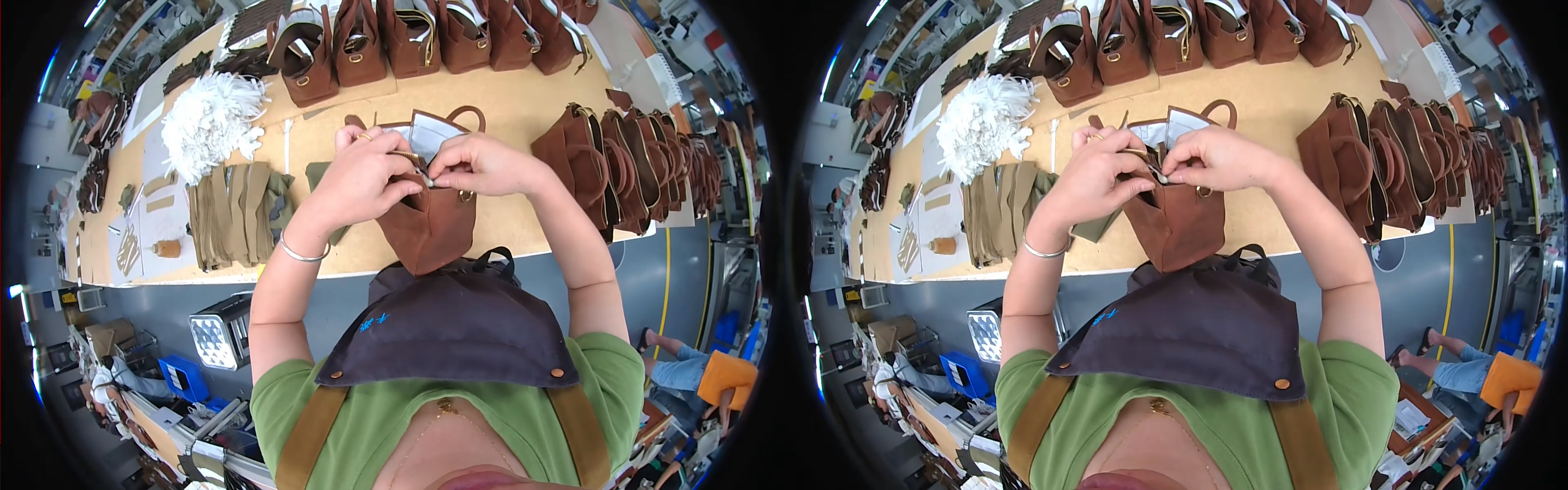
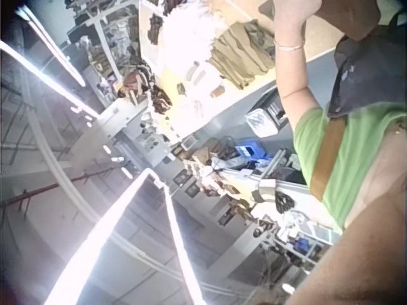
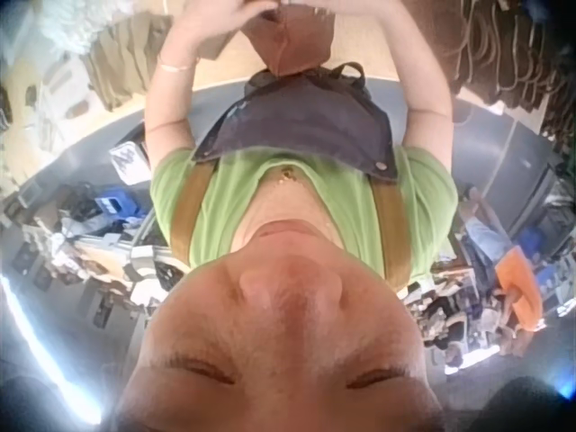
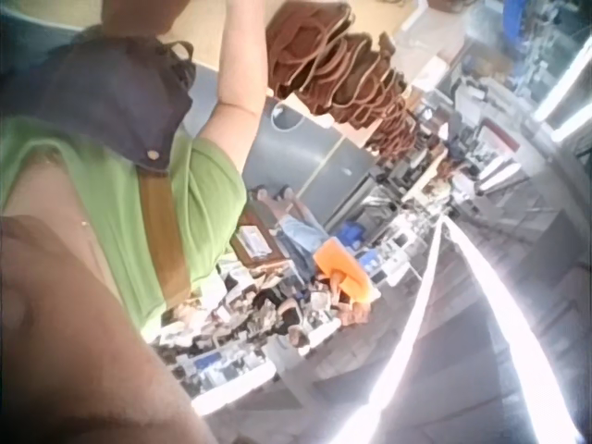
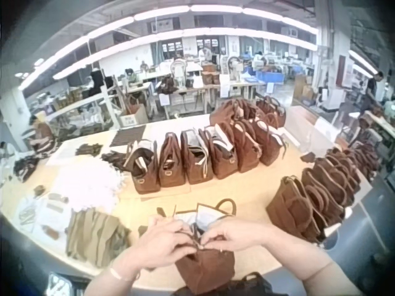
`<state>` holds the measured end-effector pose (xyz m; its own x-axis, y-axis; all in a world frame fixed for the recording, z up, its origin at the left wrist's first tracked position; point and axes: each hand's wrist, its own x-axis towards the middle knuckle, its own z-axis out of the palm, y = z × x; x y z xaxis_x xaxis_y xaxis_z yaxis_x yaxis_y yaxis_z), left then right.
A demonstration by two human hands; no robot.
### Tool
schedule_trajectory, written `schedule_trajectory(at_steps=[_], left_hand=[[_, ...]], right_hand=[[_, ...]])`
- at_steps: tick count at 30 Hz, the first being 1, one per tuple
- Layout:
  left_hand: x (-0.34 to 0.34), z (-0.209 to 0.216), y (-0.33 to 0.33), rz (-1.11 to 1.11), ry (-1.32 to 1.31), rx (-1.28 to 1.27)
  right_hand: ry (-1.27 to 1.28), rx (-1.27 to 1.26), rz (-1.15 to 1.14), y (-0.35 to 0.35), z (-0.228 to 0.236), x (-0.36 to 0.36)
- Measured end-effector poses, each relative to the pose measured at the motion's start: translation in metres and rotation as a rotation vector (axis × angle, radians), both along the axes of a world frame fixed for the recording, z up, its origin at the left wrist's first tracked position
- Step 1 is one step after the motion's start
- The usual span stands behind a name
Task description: Assembling and inspecting leather tote bags at a workshop station.
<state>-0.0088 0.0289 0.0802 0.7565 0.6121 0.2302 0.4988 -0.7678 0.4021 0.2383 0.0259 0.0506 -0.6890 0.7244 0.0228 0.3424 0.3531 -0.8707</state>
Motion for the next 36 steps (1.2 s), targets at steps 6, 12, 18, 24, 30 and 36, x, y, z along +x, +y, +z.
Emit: schedule_trajectory(at_steps=[6, 12, 18, 24, 30, 36], left_hand=[[-0.004, -0.010, 0.002, -0.001, -0.040, -0.034], [-0.003, -0.011, -0.001, 0.034, -0.015, -0.017], [-0.005, -0.011, -0.001, 0.029, -0.038, -0.044], [-0.006, -0.012, -0.002, 0.029, -0.040, -0.032], [-0.006, -0.015, -0.001, 0.023, -0.047, -0.035], [-0.003, -0.011, -0.003, 0.033, -0.023, -0.027]], right_hand=[[-0.044, 0.075, 0.041, -0.001, -0.001, -0.005], [-0.102, 0.034, 0.068, -0.003, 0.005, -0.007], [-0.063, 0.032, 0.077, -0.004, 0.005, -0.008], [-0.064, 0.023, 0.066, -0.006, 0.009, -0.009], [-0.050, -0.012, 0.062, -0.008, 0.009, -0.011], [0.019, -0.050, 0.001, -0.012, 0.001, -0.012]])
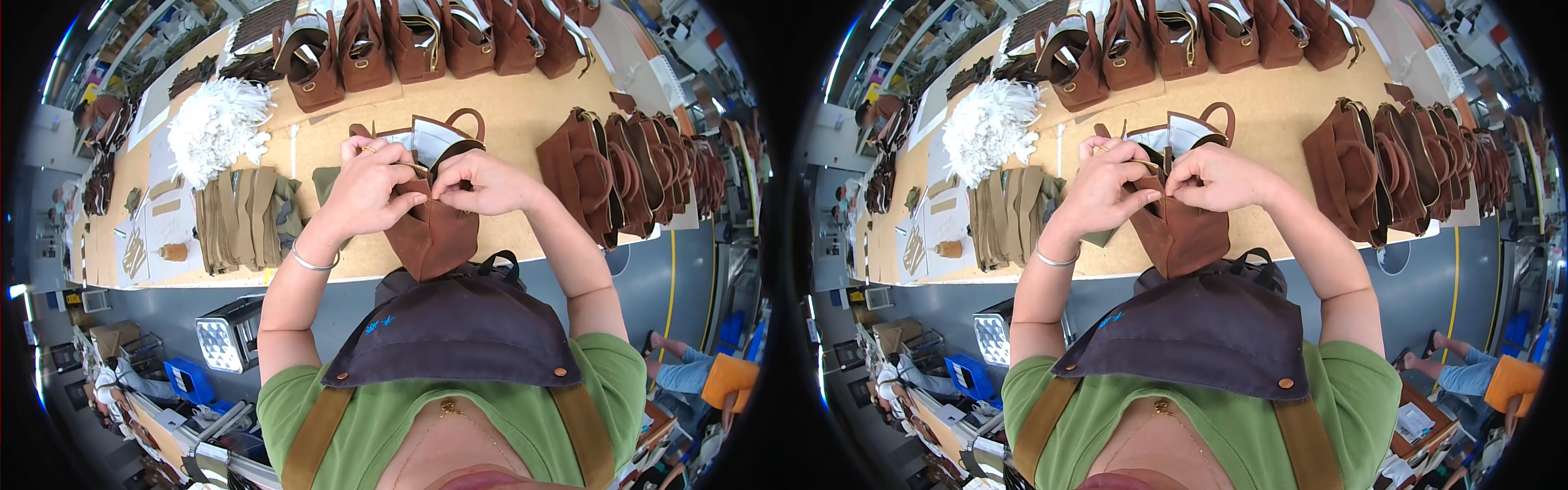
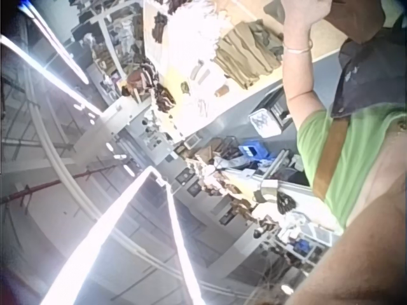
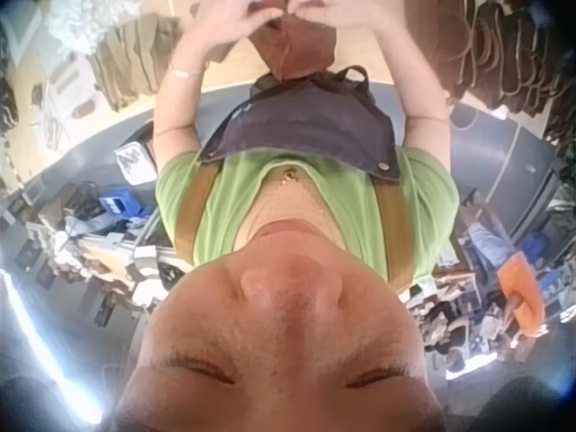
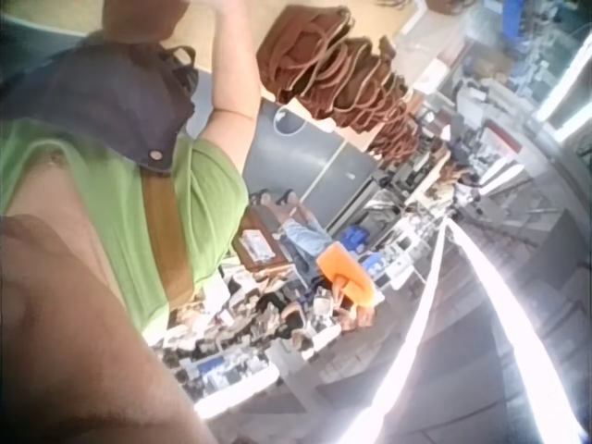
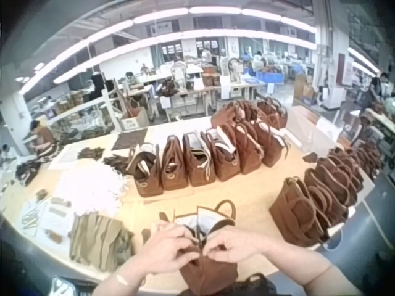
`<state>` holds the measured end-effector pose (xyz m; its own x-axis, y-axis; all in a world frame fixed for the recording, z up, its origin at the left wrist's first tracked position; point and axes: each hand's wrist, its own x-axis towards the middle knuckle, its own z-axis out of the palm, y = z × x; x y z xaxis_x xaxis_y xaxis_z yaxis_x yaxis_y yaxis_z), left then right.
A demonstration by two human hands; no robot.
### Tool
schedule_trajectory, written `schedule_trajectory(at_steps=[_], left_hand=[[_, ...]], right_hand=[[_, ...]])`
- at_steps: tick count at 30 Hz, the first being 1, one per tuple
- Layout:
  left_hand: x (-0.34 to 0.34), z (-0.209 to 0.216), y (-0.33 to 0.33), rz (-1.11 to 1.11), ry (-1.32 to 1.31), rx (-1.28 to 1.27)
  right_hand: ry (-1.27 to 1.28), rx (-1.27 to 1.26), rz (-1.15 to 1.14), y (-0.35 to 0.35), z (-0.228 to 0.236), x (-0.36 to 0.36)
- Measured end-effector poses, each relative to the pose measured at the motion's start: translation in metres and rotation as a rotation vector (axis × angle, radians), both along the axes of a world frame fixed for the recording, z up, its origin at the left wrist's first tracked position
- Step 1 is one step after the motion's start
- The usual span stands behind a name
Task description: Assembling and inspecting leather tote bags at a workshop station.
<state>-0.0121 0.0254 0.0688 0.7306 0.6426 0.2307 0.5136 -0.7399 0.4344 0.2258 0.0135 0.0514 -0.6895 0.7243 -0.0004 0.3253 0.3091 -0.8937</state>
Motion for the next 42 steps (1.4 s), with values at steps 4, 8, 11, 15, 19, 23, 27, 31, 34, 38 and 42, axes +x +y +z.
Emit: schedule_trajectory(at_steps=[4, 8, 11, 15, 19, 23, 27, 31, 34, 38, 42], left_hand=[[-0.003, -0.001, 0.003, -0.008, -0.026, -0.024], [-0.006, -0.004, 0.007, -0.022, -0.118, -0.046], [-0.009, -0.006, 0.009, -0.014, -0.178, -0.070], [-0.005, -0.001, 0.008, -0.012, -0.148, -0.073], [-0.002, -0.003, 0.009, -0.037, -0.148, -0.068], [0.000, -0.002, 0.007, -0.012, -0.123, -0.068], [0.001, -0.005, 0.006, -0.004, -0.147, -0.050], [0.002, -0.004, 0.004, 0.009, -0.157, -0.074], [0.004, -0.005, 0.004, 0.031, -0.161, -0.055], [0.007, -0.006, 0.002, 0.064, -0.149, -0.021], [0.009, -0.004, 0.002, 0.083, -0.123, -0.020]], right_hand=[[0.105, -0.102, -0.124, -0.006, -0.013, -0.009], [0.156, -0.017, -0.178, -0.007, -0.027, -0.010], [0.144, -0.138, -0.208, -0.009, -0.022, -0.005], [0.234, -0.249, -0.231, -0.008, -0.026, -0.001], [0.364, -0.312, -0.165, -0.002, -0.036, 0.002], [0.315, -0.290, -0.201, -0.005, -0.033, 0.000], [0.385, -0.389, -0.192, -0.004, -0.033, 0.001], [0.354, -0.336, -0.231, -0.004, -0.037, 0.000], [0.299, -0.264, -0.263, -0.005, -0.040, -0.001], [0.190, -0.058, -0.251, -0.005, -0.029, 0.001], [0.126, 0.157, -0.205, -0.004, -0.020, 0.000]])
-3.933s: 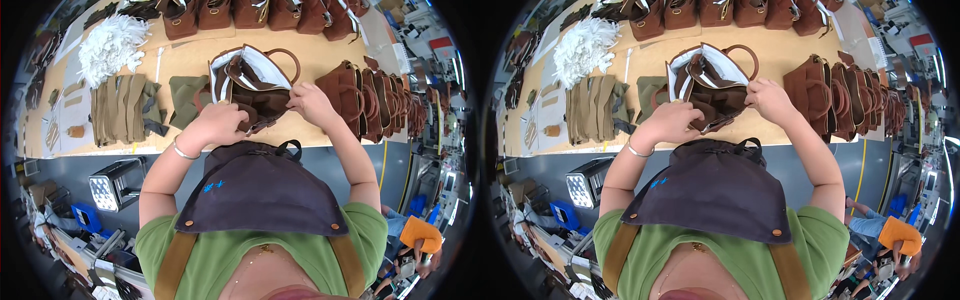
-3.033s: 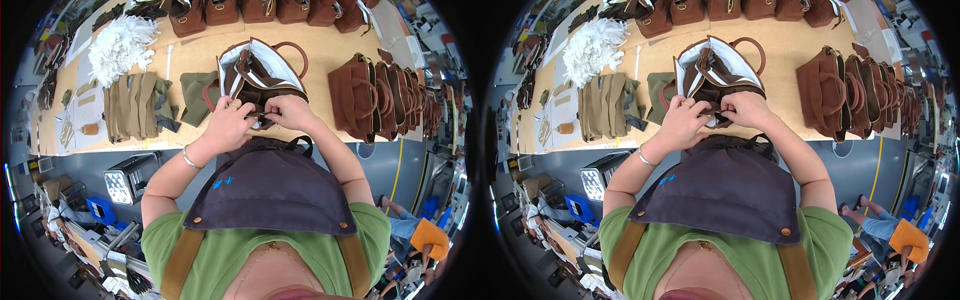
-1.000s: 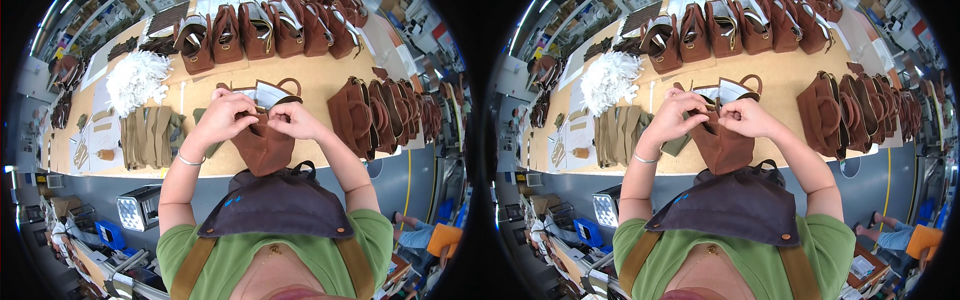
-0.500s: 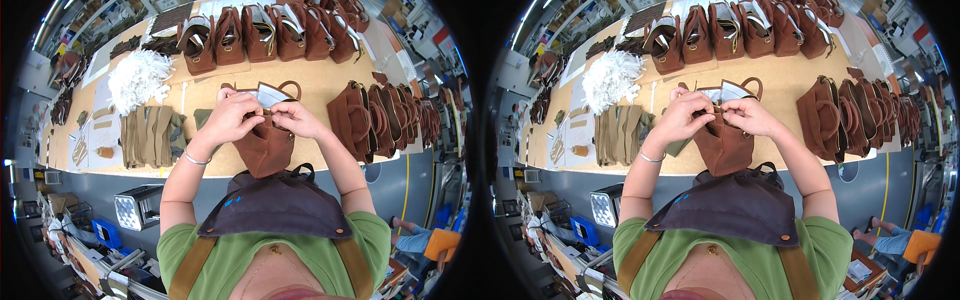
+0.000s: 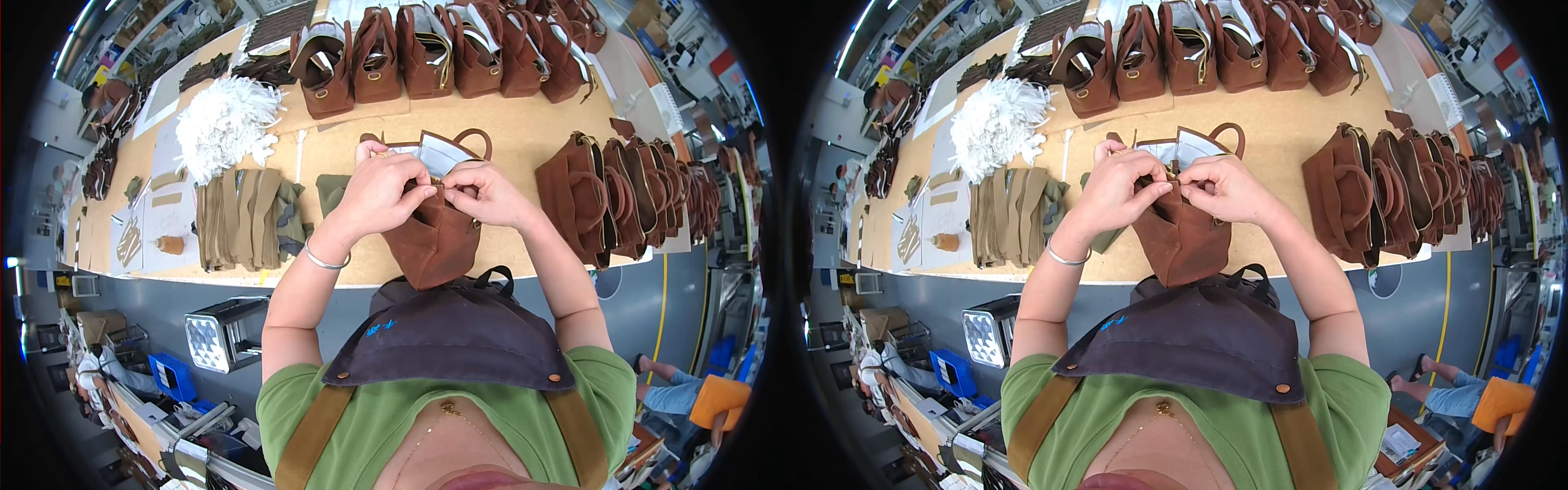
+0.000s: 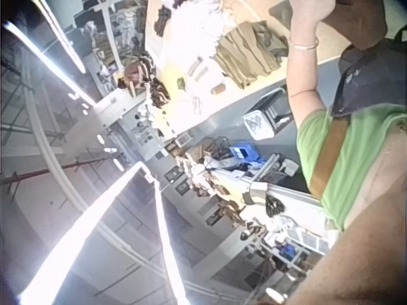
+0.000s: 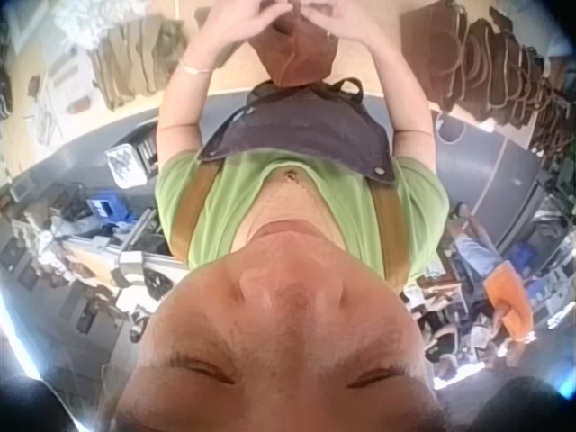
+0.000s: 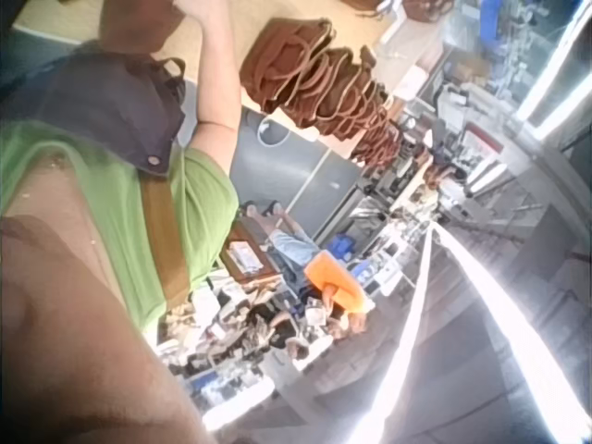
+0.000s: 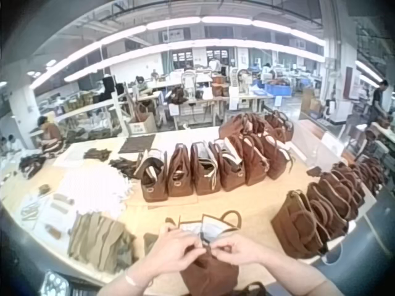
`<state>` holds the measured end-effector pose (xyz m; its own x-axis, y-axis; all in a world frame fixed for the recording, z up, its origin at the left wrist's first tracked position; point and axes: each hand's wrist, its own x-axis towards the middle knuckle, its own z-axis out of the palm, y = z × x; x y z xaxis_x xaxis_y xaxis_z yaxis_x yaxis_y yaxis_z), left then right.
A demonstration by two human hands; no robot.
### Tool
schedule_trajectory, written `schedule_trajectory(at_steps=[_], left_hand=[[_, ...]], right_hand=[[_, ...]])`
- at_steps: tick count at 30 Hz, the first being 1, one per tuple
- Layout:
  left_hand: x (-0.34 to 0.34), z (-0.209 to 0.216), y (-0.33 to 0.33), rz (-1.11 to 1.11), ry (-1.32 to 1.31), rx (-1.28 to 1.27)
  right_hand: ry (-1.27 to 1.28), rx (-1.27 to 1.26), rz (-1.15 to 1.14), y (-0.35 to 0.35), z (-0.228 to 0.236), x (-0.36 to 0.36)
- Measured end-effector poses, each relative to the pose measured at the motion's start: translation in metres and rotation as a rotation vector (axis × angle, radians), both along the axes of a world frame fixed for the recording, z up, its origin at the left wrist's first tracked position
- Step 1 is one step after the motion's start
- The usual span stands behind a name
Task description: Assembling and inspecting leather tote bags at a workshop station.
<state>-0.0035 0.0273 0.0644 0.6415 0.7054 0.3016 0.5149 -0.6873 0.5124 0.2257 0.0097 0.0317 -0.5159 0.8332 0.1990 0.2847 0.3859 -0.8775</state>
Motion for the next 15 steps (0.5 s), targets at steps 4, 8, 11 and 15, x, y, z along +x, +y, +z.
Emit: schedule_trajectory(at_steps=[4, 8, 11, 15], left_hand=[[0.0005, -0.0004, -0.0003, 0.000, -0.015, -0.009], [-0.0001, 0.0009, -0.0004, 0.003, -0.012, -0.027], [0.0001, -0.0010, 0.0002, 0.005, -0.012, -0.014], [0.0000, -0.0041, 0.0000, 0.016, -0.023, -0.013]], right_hand=[[0.008, 0.108, 0.012, 0.0019, -0.0013, 0.0002], [-0.007, 0.094, 0.009, 0.0024, -0.0007, -0.0002], [-0.032, 0.089, 0.024, 0.0025, 0.0014, 0.0000], [-0.054, 0.052, 0.028, 0.0012, 0.0074, -0.0003]])
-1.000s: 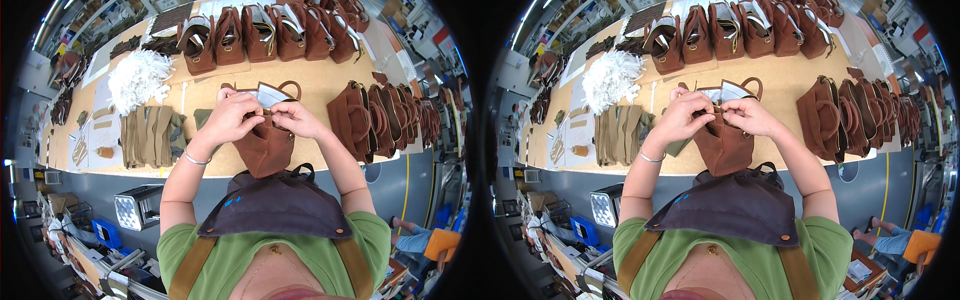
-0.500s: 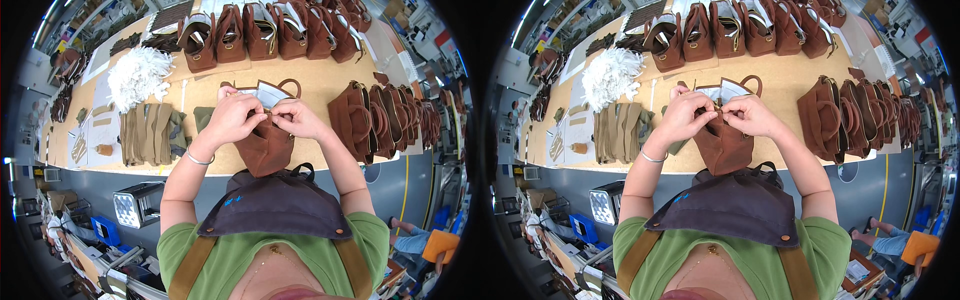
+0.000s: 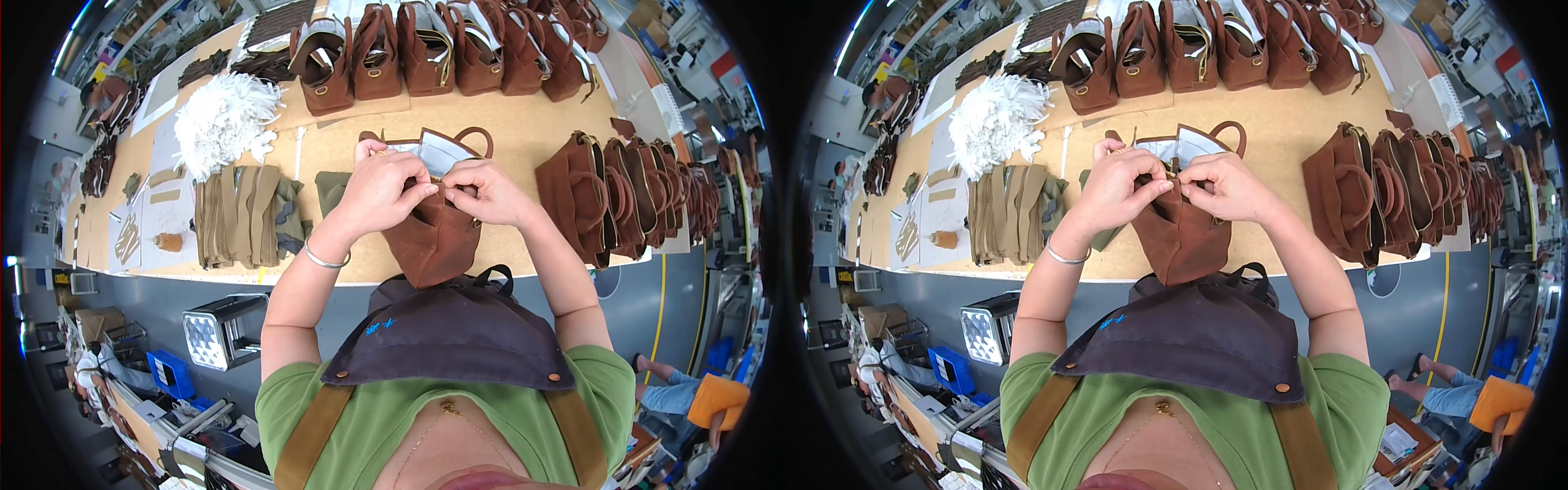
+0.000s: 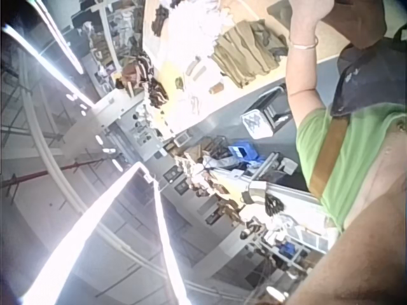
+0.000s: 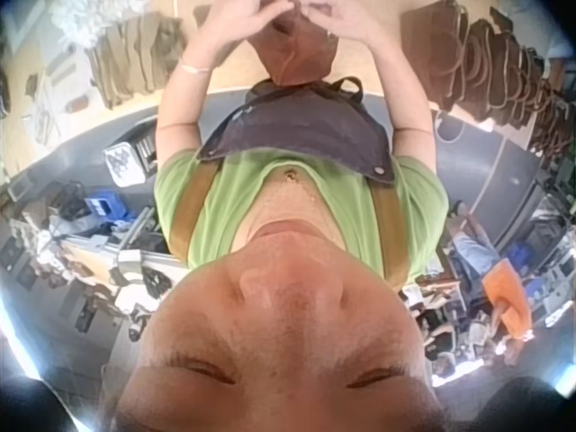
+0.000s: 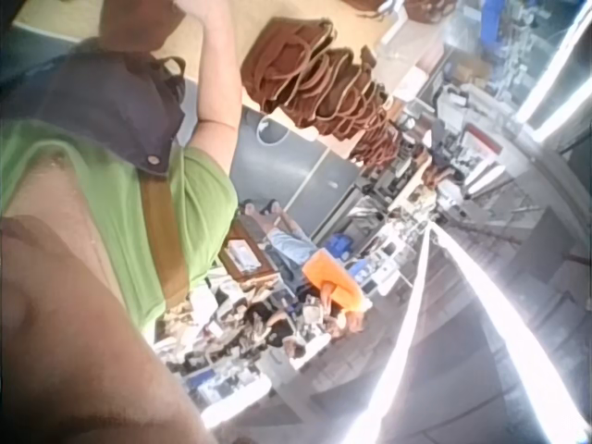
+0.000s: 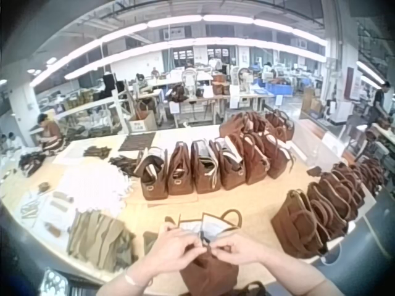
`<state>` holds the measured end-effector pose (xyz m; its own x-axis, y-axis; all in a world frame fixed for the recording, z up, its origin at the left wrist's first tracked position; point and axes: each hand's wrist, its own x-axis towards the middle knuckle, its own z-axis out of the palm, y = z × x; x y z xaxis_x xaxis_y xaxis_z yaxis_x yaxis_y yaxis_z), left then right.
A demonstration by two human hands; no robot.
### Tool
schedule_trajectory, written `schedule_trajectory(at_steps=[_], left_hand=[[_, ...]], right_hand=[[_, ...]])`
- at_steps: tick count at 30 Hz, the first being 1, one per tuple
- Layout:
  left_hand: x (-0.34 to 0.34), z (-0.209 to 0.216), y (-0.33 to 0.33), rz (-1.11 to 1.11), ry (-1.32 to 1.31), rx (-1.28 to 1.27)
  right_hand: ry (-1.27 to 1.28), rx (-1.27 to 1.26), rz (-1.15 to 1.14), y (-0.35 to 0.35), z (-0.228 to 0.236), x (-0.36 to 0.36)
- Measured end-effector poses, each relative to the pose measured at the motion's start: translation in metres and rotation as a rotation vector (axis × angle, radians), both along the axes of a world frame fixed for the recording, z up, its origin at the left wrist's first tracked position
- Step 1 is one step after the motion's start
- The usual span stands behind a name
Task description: Assembling and inspecting leather tote bags at a workshop station.
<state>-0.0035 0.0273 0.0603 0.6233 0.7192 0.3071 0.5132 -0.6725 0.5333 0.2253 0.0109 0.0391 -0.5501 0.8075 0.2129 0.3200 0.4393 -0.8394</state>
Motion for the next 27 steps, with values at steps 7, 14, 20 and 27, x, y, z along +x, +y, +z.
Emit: schedule_trajectory(at_steps=[7, 14, 20, 27], left_hand=[[0.002, 0.004, -0.001, 0.039, 0.050, -0.041], [0.004, 0.001, -0.007, 0.068, -0.088, -0.059], [-0.001, -0.003, -0.011, 0.079, -0.043, -0.074], [0.001, -0.009, -0.017, 0.087, -0.080, -0.045]], right_hand=[[-0.009, 0.052, 0.024, 0.001, -0.001, 0.000], [0.011, 0.145, -0.032, -0.003, -0.003, -0.006], [-0.073, -0.104, -0.216, -0.018, 0.015, -0.011], [-0.102, -0.183, -0.180, -0.021, 0.007, -0.012]])
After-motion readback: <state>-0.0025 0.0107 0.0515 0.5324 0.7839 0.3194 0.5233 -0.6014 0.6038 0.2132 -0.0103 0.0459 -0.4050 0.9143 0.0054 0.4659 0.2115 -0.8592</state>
